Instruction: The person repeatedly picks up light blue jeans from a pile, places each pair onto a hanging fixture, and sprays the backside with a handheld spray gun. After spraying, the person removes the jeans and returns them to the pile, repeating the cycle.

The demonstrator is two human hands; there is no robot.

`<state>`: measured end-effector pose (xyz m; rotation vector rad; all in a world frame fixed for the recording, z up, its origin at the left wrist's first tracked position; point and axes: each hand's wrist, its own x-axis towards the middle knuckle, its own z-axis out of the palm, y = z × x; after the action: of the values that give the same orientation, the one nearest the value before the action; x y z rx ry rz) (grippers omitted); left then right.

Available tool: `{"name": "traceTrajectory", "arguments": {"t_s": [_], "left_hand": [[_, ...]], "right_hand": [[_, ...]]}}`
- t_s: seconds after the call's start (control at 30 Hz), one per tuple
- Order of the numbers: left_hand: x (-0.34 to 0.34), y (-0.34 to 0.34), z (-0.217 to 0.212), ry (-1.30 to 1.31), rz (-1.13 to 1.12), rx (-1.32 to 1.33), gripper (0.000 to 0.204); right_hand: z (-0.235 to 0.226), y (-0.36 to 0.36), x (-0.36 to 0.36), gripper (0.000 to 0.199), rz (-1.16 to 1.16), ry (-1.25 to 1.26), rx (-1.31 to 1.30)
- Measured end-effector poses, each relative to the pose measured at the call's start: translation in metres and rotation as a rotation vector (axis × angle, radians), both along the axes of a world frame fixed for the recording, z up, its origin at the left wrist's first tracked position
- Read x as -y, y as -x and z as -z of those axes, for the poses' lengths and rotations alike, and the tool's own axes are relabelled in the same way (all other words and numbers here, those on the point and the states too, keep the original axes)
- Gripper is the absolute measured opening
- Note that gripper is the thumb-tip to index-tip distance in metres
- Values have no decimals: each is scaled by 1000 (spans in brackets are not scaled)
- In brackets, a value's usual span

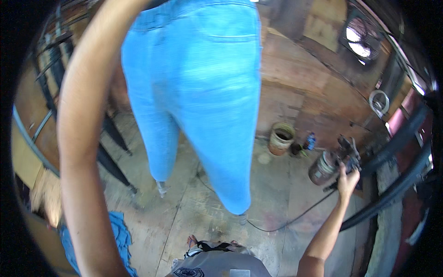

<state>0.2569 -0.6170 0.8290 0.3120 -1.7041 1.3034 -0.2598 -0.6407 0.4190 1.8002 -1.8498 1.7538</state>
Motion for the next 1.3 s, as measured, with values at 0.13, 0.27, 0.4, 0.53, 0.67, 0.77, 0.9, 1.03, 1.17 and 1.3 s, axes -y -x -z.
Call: {"name": "traceTrajectory", "arguments": {"t_s": [0.13, 0.27, 0.4, 0.53, 0.67, 0.77, 0.9, 1.03, 1.17, 1.3], "left_hand": [[-19, -40, 51, -397, -244, -284, 15], [-23, -36, 72, -526, -348, -183, 30], [-23, -9, 75, -485, -616, -102, 43], [-11, 3, 79, -528, -616, -123, 41], [19, 5, 92, -364, -548, -87, 37], [40, 6, 100, -275, -534, -80, 35], [57, 8, 104, -298, -577, -110, 31], [69, 8, 109, -201, -498, -115, 27], [75, 7, 108, -193, -478, -139, 26], [72, 3, 106, -229, -522, -93, 26]], "right_hand": [[-10, -11, 4, 20, -324, -42, 285], [-24, -27, -7, 34, -575, -165, 615], [-43, -43, -7, 45, -424, -186, 610], [-72, -60, -9, 41, -231, -209, 541], [-98, -70, -59, 39, -119, -128, 448], [-95, -85, -105, 40, -77, -64, 403], [-55, -107, -151, 44, -102, -183, 353], [22, -141, -164, 46, -109, -570, 476], [84, -202, -177, 50, -2, -709, 434], [59, -249, -177, 45, -160, -681, 508]]}}
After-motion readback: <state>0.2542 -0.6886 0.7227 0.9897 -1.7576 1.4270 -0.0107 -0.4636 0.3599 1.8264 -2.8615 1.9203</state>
